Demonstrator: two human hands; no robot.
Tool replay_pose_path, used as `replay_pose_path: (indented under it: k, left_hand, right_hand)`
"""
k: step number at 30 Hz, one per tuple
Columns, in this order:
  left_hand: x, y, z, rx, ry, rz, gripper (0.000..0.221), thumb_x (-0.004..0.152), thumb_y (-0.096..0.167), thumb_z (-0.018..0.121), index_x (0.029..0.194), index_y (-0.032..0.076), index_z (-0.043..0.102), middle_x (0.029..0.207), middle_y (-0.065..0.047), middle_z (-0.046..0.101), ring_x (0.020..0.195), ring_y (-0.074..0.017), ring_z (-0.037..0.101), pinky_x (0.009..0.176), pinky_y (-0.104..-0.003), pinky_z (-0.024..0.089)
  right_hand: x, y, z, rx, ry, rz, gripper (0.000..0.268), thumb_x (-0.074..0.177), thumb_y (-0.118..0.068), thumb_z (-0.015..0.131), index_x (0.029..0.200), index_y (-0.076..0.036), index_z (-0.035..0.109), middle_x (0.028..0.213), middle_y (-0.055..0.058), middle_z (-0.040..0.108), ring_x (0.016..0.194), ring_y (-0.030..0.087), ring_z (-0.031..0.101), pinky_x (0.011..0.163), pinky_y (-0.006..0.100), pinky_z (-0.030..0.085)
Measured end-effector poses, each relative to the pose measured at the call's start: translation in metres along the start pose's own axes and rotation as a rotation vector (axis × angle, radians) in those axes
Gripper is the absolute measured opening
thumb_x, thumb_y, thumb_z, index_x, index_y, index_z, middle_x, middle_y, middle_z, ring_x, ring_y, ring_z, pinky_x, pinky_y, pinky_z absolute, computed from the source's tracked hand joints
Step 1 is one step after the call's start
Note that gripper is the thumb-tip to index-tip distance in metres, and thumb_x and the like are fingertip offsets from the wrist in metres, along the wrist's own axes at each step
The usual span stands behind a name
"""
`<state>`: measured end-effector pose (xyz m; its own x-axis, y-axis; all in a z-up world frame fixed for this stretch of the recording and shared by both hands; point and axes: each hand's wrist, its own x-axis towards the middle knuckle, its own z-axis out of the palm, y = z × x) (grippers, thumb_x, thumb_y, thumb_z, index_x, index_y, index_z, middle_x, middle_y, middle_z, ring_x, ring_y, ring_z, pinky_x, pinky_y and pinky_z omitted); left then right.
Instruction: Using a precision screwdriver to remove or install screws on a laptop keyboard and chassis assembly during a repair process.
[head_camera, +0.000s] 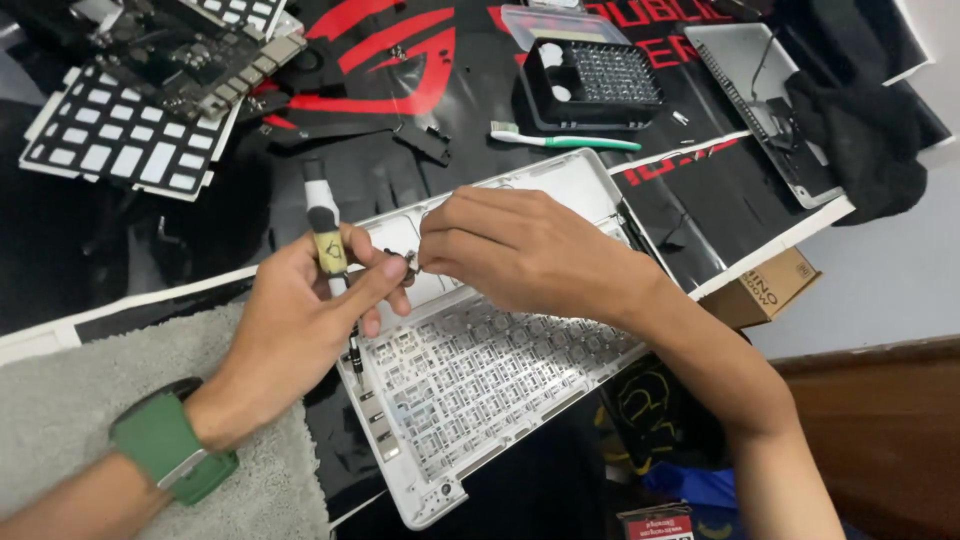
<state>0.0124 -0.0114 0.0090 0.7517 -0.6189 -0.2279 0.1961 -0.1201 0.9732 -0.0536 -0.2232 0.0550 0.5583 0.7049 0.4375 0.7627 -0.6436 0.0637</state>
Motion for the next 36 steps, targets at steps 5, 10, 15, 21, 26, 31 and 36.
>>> replay_pose_path:
  k: [5, 10, 15, 21, 26, 31, 36]
  left_hand:
    - [-0.001, 0.0, 0.002, 0.065, -0.025, -0.024, 0.013, 0.095, 0.015, 0.074, 0.095, 0.009, 0.062, 0.073, -0.012, 0.079, 0.051, -0.0162, 0.058, 0.056, -0.028, 0.052]
    - [0.0, -0.003, 0.0, 0.057, -0.039, -0.004, 0.013, 0.096, 0.014, 0.073, 0.096, 0.01, 0.061, 0.074, -0.013, 0.079, 0.051, -0.0164, 0.059, 0.054, -0.028, 0.052]
    - [0.002, -0.007, -0.001, 0.008, -0.043, -0.006, 0.014, 0.096, 0.013, 0.073, 0.095, 0.01, 0.06, 0.074, -0.014, 0.077, 0.05, -0.0161, 0.055, 0.054, -0.028, 0.05]
    - [0.002, -0.005, -0.001, -0.072, -0.048, -0.028, 0.014, 0.098, 0.009, 0.072, 0.095, 0.009, 0.058, 0.074, -0.015, 0.074, 0.052, -0.0162, 0.051, 0.053, -0.028, 0.045]
    - [0.003, -0.012, -0.003, -0.107, -0.052, 0.056, 0.017, 0.097, 0.011, 0.071, 0.094, 0.01, 0.055, 0.073, -0.01, 0.074, 0.053, -0.012, 0.053, 0.053, -0.024, 0.043]
    - [-0.002, 0.003, -0.004, 0.008, -0.105, -0.007, 0.01, 0.099, 0.016, 0.069, 0.095, 0.01, 0.061, 0.079, -0.009, 0.077, 0.059, -0.0129, 0.061, 0.06, -0.026, 0.055]
    - [-0.003, 0.003, -0.005, 0.01, -0.107, 0.003, 0.012, 0.099, 0.017, 0.069, 0.093, 0.011, 0.061, 0.079, -0.009, 0.078, 0.058, -0.0119, 0.061, 0.059, -0.025, 0.056]
  right_hand:
    - [-0.001, 0.0, -0.002, 0.088, -0.1, 0.098, 0.012, 0.106, 0.001, 0.058, 0.095, 0.003, 0.062, 0.099, 0.014, 0.065, 0.086, 0.028, 0.063, 0.072, 0.04, 0.056]
    - [-0.001, -0.001, -0.007, 0.039, -0.099, 0.041, 0.004, 0.103, 0.008, 0.064, 0.102, 0.004, 0.063, 0.103, 0.014, 0.061, 0.088, 0.028, 0.062, 0.068, 0.039, 0.054]
    - [0.001, -0.005, -0.01, -0.016, -0.144, 0.022, 0.005, 0.103, 0.009, 0.062, 0.107, 0.006, 0.062, 0.106, 0.017, 0.061, 0.09, 0.03, 0.062, 0.067, 0.04, 0.052]
    - [-0.002, -0.006, -0.007, -0.161, -0.132, -0.031, 0.006, 0.107, 0.006, 0.059, 0.113, 0.006, 0.06, 0.108, 0.017, 0.06, 0.088, 0.029, 0.059, 0.068, 0.039, 0.051]
    - [-0.004, -0.003, -0.008, -0.03, -0.098, -0.023, 0.013, 0.103, 0.012, 0.062, 0.115, 0.007, 0.062, 0.109, 0.021, 0.062, 0.094, 0.033, 0.065, 0.073, 0.041, 0.056]
    - [-0.004, 0.002, -0.008, 0.159, -0.086, 0.061, 0.01, 0.101, 0.005, 0.068, 0.111, 0.008, 0.064, 0.109, 0.02, 0.065, 0.091, 0.031, 0.068, 0.079, 0.041, 0.061]
    - [0.001, -0.001, -0.01, 0.105, -0.111, 0.06, 0.01, 0.1, 0.002, 0.072, 0.107, 0.007, 0.068, 0.108, 0.018, 0.067, 0.092, 0.029, 0.069, 0.085, 0.04, 0.063]
